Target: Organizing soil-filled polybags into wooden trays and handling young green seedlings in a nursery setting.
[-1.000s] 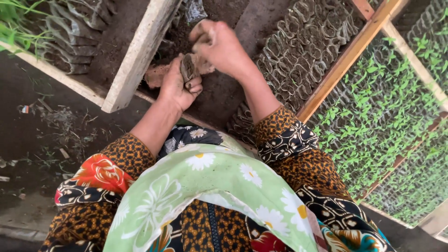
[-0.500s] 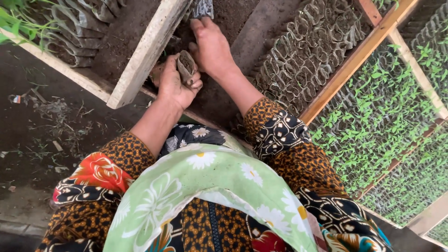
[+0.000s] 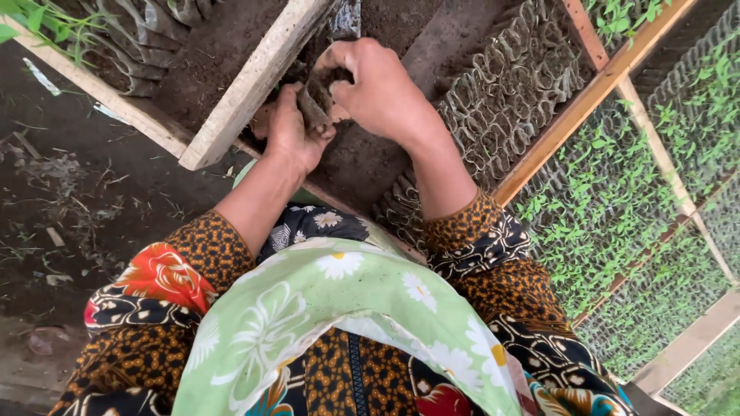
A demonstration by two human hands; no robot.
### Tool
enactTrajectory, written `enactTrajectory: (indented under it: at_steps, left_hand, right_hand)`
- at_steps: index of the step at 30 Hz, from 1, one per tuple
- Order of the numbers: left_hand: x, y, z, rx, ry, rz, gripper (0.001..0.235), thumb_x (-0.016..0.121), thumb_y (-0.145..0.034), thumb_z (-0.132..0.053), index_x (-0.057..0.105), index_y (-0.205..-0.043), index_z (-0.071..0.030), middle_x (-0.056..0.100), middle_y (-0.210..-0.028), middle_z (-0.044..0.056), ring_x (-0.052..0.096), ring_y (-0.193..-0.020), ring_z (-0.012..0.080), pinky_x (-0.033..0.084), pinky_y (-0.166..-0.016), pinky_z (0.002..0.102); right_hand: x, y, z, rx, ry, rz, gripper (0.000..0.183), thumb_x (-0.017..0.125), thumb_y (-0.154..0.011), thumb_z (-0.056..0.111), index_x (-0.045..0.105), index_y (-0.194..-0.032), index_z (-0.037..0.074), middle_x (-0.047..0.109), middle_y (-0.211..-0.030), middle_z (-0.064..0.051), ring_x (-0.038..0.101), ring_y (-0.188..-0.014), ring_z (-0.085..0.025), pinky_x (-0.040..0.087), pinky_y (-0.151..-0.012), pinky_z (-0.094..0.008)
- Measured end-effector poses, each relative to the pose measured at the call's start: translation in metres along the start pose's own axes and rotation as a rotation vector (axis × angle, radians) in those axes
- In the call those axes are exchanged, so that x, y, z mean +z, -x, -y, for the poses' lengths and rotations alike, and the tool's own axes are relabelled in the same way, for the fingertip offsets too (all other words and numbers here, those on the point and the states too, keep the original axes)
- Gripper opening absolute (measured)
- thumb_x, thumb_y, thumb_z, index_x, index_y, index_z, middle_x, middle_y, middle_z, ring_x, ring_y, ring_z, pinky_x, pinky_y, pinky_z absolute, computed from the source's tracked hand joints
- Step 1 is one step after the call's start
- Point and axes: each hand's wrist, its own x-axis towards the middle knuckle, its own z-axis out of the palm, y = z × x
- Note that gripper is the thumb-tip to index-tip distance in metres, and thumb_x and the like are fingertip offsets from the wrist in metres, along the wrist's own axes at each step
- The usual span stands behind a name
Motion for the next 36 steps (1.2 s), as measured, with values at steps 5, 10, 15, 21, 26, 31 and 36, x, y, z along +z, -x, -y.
enactTrajectory:
  at_steps: [5, 10, 15, 21, 26, 31, 36]
  left_hand:
    - [0.004, 0.006, -0.001, 0.006, -0.005, -0.014, 0.02, 0.056, -0.095, -0.028, 0.054, -0.081, -0.014, 0.054, -0.063, 0.009, 0.045, -0.049, 0.0191, 0.029, -0.043, 0.031]
    - [0.005, 0.012, -0.004, 0.003, -0.004, 0.057, 0.015, 0.048, -0.103, -0.027, 0.054, -0.094, -0.016, 0.055, -0.069, 0.008, 0.047, -0.051, 0.0179, 0.03, -0.041, 0.029]
    - [0.007, 0.013, 0.0, 0.015, -0.066, 0.073, 0.019, 0.057, -0.091, -0.032, 0.056, -0.082, -0.015, 0.058, -0.067, 0.004, 0.05, -0.052, 0.0162, 0.031, -0.042, 0.028]
    - [-0.002, 0.002, 0.008, 0.001, -0.106, 0.076, 0.024, 0.052, -0.097, -0.036, 0.057, -0.082, -0.018, 0.053, -0.066, 0.001, 0.045, -0.058, 0.0133, 0.034, -0.048, 0.028]
    - [-0.01, -0.002, -0.001, -0.129, 0.046, 0.273, 0.03, 0.054, -0.095, -0.036, 0.053, -0.076, -0.014, 0.046, -0.055, 0.002, 0.033, -0.04, 0.0129, 0.022, -0.039, 0.027]
    - [-0.001, 0.011, -0.004, -0.14, 0.104, 0.228, 0.025, 0.063, -0.083, -0.031, 0.049, -0.072, -0.013, 0.048, -0.057, 0.006, 0.041, -0.047, 0.0183, 0.029, -0.046, 0.031]
    - [-0.008, 0.006, -0.003, -0.197, 0.238, 0.204, 0.03, 0.064, -0.082, -0.025, 0.06, -0.084, 0.004, 0.066, -0.078, 0.02, 0.066, -0.084, 0.0372, 0.057, -0.076, 0.043]
  right_hand:
    - [-0.005, 0.011, 0.021, 0.018, 0.063, 0.079, 0.049, 0.04, -0.062, -0.006, 0.073, -0.097, 0.008, 0.079, -0.092, -0.004, 0.073, -0.085, -0.021, 0.053, -0.075, -0.034]
    - [-0.005, 0.012, 0.002, 0.043, 0.017, -0.065, 0.036, 0.053, -0.077, -0.011, 0.071, -0.1, 0.01, 0.078, -0.095, 0.0, 0.073, -0.09, -0.011, 0.056, -0.082, -0.025]
    - [0.005, 0.007, 0.001, 0.354, -0.181, 0.028, 0.007, 0.067, -0.092, 0.005, 0.069, -0.096, 0.01, 0.073, -0.081, -0.001, 0.069, -0.07, -0.009, 0.061, -0.067, -0.023]
    - [0.017, 0.006, 0.028, 0.56, -0.117, 0.12, 0.005, 0.062, -0.099, 0.013, 0.06, -0.095, 0.012, 0.067, -0.09, -0.001, 0.069, -0.079, -0.011, 0.068, -0.073, -0.021]
    - [0.003, -0.014, -0.039, 0.408, -0.064, -0.128, 0.015, 0.059, -0.098, 0.014, 0.068, -0.11, 0.009, 0.076, -0.096, -0.002, 0.052, -0.05, -0.001, 0.056, -0.047, -0.014]
    - [0.018, -0.055, -0.106, 0.442, -0.095, -0.412, 0.017, 0.071, -0.088, 0.027, 0.069, -0.091, 0.01, 0.077, -0.09, -0.005, 0.071, -0.083, -0.018, 0.054, -0.074, -0.036]
    - [0.031, -0.054, -0.124, 0.28, -0.129, -0.48, 0.044, 0.078, -0.088, 0.007, 0.038, -0.073, 0.019, 0.041, -0.069, 0.004, 0.04, -0.064, -0.012, 0.037, -0.061, -0.032]
